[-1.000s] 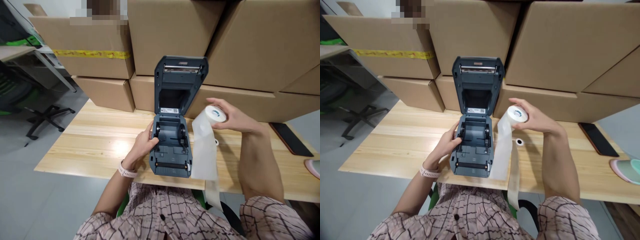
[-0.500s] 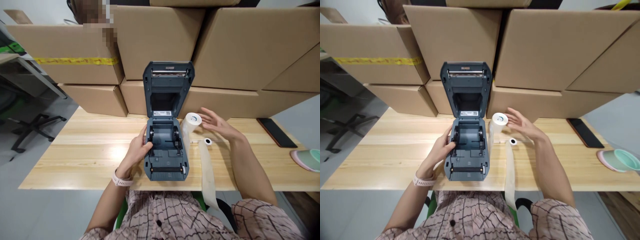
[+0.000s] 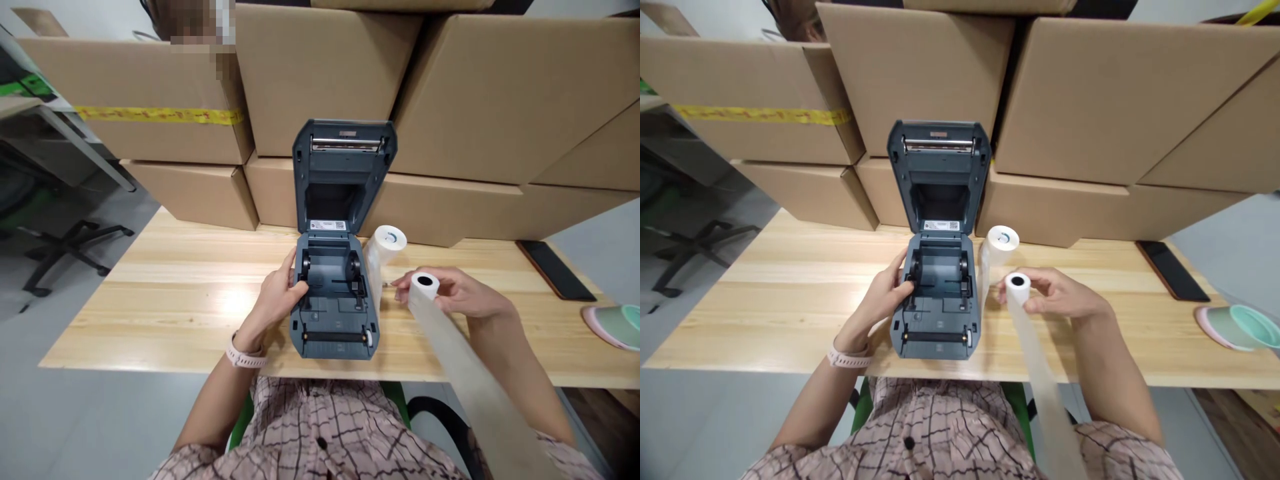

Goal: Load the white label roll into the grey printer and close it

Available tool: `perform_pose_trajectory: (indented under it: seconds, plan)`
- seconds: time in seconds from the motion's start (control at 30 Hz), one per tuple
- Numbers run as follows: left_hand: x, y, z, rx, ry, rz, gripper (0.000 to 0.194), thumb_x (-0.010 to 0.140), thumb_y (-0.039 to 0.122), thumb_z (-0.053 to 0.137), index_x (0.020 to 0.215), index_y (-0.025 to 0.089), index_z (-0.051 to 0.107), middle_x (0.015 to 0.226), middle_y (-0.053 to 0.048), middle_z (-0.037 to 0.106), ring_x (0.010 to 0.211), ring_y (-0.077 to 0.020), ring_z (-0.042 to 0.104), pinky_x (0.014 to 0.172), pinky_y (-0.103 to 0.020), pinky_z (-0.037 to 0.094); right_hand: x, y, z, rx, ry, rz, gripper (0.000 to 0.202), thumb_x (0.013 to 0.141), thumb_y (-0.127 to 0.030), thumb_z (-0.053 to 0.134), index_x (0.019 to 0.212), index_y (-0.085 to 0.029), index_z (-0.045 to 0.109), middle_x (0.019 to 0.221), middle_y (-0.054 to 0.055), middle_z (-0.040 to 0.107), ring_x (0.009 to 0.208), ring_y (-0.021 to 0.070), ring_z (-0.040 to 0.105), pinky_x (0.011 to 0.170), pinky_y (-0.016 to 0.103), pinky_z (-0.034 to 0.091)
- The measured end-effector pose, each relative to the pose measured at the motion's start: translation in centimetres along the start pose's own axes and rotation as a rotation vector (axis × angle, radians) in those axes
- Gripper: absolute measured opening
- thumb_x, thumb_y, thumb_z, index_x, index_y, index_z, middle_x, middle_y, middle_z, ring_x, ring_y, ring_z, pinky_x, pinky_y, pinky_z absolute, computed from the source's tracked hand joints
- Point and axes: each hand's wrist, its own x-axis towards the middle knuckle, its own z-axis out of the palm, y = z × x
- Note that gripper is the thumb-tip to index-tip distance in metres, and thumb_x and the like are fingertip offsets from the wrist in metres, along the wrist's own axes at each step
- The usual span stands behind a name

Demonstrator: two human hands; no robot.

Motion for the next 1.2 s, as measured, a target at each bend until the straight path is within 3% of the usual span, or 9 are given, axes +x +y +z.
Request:
perform_pose_trajectory:
  seconds: [0.1, 0.17, 0.3, 0.47, 0.67, 0.8, 0.9, 1.03, 1.2]
  plan:
    - [0.0, 0.2, -0.1, 0.01, 0.011, 0.018, 0.087, 0.078, 0.025, 0.052, 0.163, 0.019, 0.036, 0.064, 0.006, 0.047, 0.061, -0.0164, 0.045, 0.062, -0.029, 0.032, 3.9, -4.9, 1.4, -0.334, -0.013, -0.118, 0.041, 0.099, -0.054, 0.062, 0.13, -0.028, 0.068, 0.122, 0.007, 0.074, 0.107, 0.0246, 0.071, 0.09, 0.037, 0.056]
    - [0.0, 0.3, -0.1, 0.009, 0.009, 0.019, 0.087, 0.077, 0.025, 0.052, 0.162, 0.017, 0.037, 0.063, 0.006, 0.046, 0.06, -0.0164, 0.045, 0.061, -0.029, 0.031, 7.3, -6.6, 2.7, -0.627, -0.022, -0.151, 0.041, 0.103, -0.05, 0.054, 0.131, -0.023, 0.067, 0.124, 0.011, 0.073, 0.11, 0.0276, 0.067, 0.093, 0.04, 0.051]
    - [-0.2, 0.4, -0.1, -0.001, 0.006, 0.015, 0.088, 0.076, 0.025, 0.052, 0.162, 0.016, 0.036, 0.063, 0.007, 0.047, 0.06, -0.0164, 0.045, 0.06, -0.028, 0.031, 13.2, -6.1, 4.9, -1.115, -0.173, -0.082, 0.032, 0.103, -0.033, 0.053, 0.12, -0.013, 0.07, 0.115, 0.018, 0.075, 0.108, 0.0331, 0.065, 0.094, 0.045, 0.044]
    - [-0.2, 0.4, -0.1, 0.021, 0.007, 0.018, 0.086, 0.076, 0.025, 0.052, 0.161, 0.015, 0.038, 0.061, 0.007, 0.047, 0.059, -0.0169, 0.046, 0.06, -0.028, 0.031, 15.7, -4.3, 6.6, -1.25, -0.27, -0.045, 0.026, 0.097, -0.028, 0.063, 0.111, -0.009, 0.072, 0.11, 0.02, 0.077, 0.109, 0.0341, 0.066, 0.109, 0.051, 0.036]
    - [-0.2, 0.1, 0.0, 0.061, 0.029, 0.043, 0.082, 0.078, 0.028, 0.052, 0.159, 0.014, 0.041, 0.064, 0.006, 0.049, 0.061, -0.0183, 0.048, 0.061, -0.029, 0.032, 13.8, -4.1, 7.6, -1.268, -0.203, -0.086, 0.032, 0.096, -0.031, 0.068, 0.119, -0.008, 0.072, 0.112, 0.019, 0.076, 0.112, 0.0335, 0.065, 0.119, 0.057, 0.029]
    - [-0.4, 0.3, 0.0, 0.074, 0.024, 0.045, 0.082, 0.079, 0.029, 0.051, 0.159, 0.016, 0.041, 0.066, 0.005, 0.052, 0.062, -0.0185, 0.048, 0.063, -0.029, 0.034, 9.4, -4.5, 8.6, -1.083, -0.002, -0.255, 0.028, 0.106, -0.032, 0.052, 0.119, -0.018, 0.073, 0.113, 0.011, 0.076, 0.106, 0.0263, 0.067, 0.104, 0.048, 0.049]
    - [-0.5, 0.5, 0.0, 0.076, 0.028, 0.04, 0.083, 0.079, 0.028, 0.052, 0.16, 0.017, 0.04, 0.068, 0.005, 0.052, 0.063, -0.0184, 0.048, 0.063, -0.029, 0.034, 5.7, -4.5, 10.1, -0.972, 0.091, -0.297, 0.032, 0.109, -0.032, 0.046, 0.121, -0.02, 0.074, 0.123, 0.01, 0.076, 0.109, 0.0238, 0.07, 0.093, 0.041, 0.058]
    - [-0.4, 0.7, 0.0, 0.063, 0.024, 0.0, 0.084, 0.08, 0.031, 0.055, 0.161, 0.016, 0.037, 0.066, 0.005, 0.051, 0.063, -0.0181, 0.048, 0.063, -0.029, 0.034, 3.0, -3.8, 12.7, -1.048, 0.222, -0.311, 0.036, 0.11, -0.029, 0.045, 0.134, -0.017, 0.068, 0.142, 0.011, 0.069, 0.127, 0.026, 0.067, 0.106, 0.048, 0.056]
    - [-0.4, 0.7, 0.0, 0.052, 0.02, -0.007, 0.082, 0.084, 0.035, 0.059, 0.162, 0.018, 0.036, 0.064, 0.007, 0.049, 0.061, -0.0175, 0.047, 0.063, -0.028, 0.034, 2.8, -3.6, 15.0, -1.098, 0.335, -0.294, 0.036, 0.11, -0.033, 0.045, 0.134, -0.016, 0.066, 0.144, 0.011, 0.068, 0.13, 0.0275, 0.064, 0.114, 0.056, 0.049]
